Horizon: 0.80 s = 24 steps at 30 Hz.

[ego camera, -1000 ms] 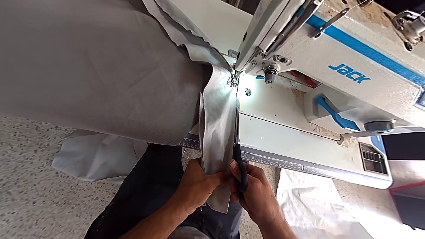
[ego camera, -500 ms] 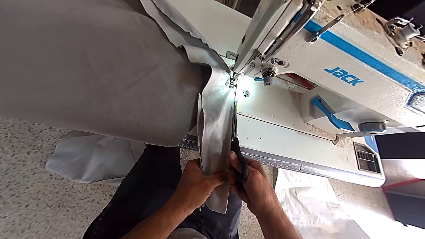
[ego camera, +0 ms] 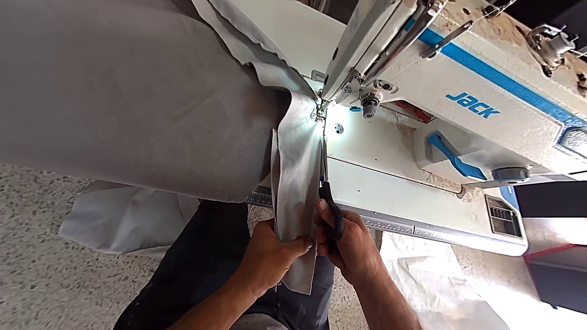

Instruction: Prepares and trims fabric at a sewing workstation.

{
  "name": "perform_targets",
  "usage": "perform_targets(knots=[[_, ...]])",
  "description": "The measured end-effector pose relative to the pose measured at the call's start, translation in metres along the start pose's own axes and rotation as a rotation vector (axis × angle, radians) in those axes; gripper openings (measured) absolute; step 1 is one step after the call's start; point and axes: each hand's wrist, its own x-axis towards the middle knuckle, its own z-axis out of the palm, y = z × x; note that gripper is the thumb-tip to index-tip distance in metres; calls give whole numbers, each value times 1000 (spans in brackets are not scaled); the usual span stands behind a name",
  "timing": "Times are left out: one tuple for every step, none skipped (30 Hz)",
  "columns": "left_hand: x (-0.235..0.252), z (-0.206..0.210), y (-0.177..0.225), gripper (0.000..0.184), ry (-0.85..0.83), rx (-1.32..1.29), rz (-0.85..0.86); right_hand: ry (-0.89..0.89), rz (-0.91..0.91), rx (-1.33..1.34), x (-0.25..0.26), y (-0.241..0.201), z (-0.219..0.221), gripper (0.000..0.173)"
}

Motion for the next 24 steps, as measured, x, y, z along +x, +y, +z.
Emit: perform_targets(knots=[[0, 0, 0, 25, -2, -3, 0, -3, 2, -8, 1, -1, 0, 40], [0, -1, 0, 26, -5, -2, 0, -3, 5, -20, 2, -2, 0, 40], [0, -1, 0, 27, -5, -1, 2, 1, 9, -33, 3, -3, 0, 40], [0, -2, 0, 27, -3, 3, 4, 7, 12, -46, 4, -4, 0, 40], [0, -2, 0, 27, -1, 10, 5, 14, 16, -57, 4, -3, 0, 39], [0, -2, -1, 27, -2, 15, 7, 23, 16, -62, 4, -3, 1, 39], [0, -2, -1, 27, -1, 18, 7, 29, 13, -62, 4, -2, 1, 38], [0, -2, 0, 27, 0, 18, 6, 31, 11, -61, 4, -2, 1, 38], [0, -3, 0, 27, 0, 19, 8, 31, 13, -61, 4, -2, 1, 37], [0, -3, 0, 27, 0, 19, 11, 35, 20, -57, 4, -3, 2, 37], [0, -3, 0, 27, 0, 19, 12, 37, 28, -50, 5, -4, 2, 37], [-1, -3, 0, 28, -4, 16, 11, 39, 33, -43, 5, -5, 2, 37], [-1, -3, 0, 29, -7, 14, 13, 38, 34, -39, 6, -6, 2, 38], [-1, -3, 0, 29, -6, 16, 16, 34, 27, -39, 7, -8, 2, 39], [-1, -4, 0, 28, -4, 19, 18, 28, 22, -39, 8, -10, 3, 39], [0, -4, 1, 27, 0, 28, 16, 25, 19, -41, 10, -11, 3, 40], [0, -5, 1, 26, 1, 36, 15, 24, 16, -48, 11, -12, 4, 40], [0, -5, 1, 26, 1, 42, 14, 26, 15, -55, 11, -13, 4, 40], [0, -6, 1, 25, 1, 46, 15, 31, 12, -57, 11, -12, 5, 40], [0, -6, 1, 25, 1, 46, 15, 35, 9, -52, 11, -11, 6, 40], [0, -7, 0, 25, 0, 42, 13, 37, 6, -43, 11, -9, 7, 39], [1, -8, 1, 26, -3, 38, 11, 35, 1, -24, 9, -6, 7, 38], [1, -8, 1, 25, -4, 32, 8, 27, -11, 5, 7, -3, 5, 37], [1, -9, 1, 25, -4, 28, 5, 21, -31, 44, 3, 1, 1, 35]])
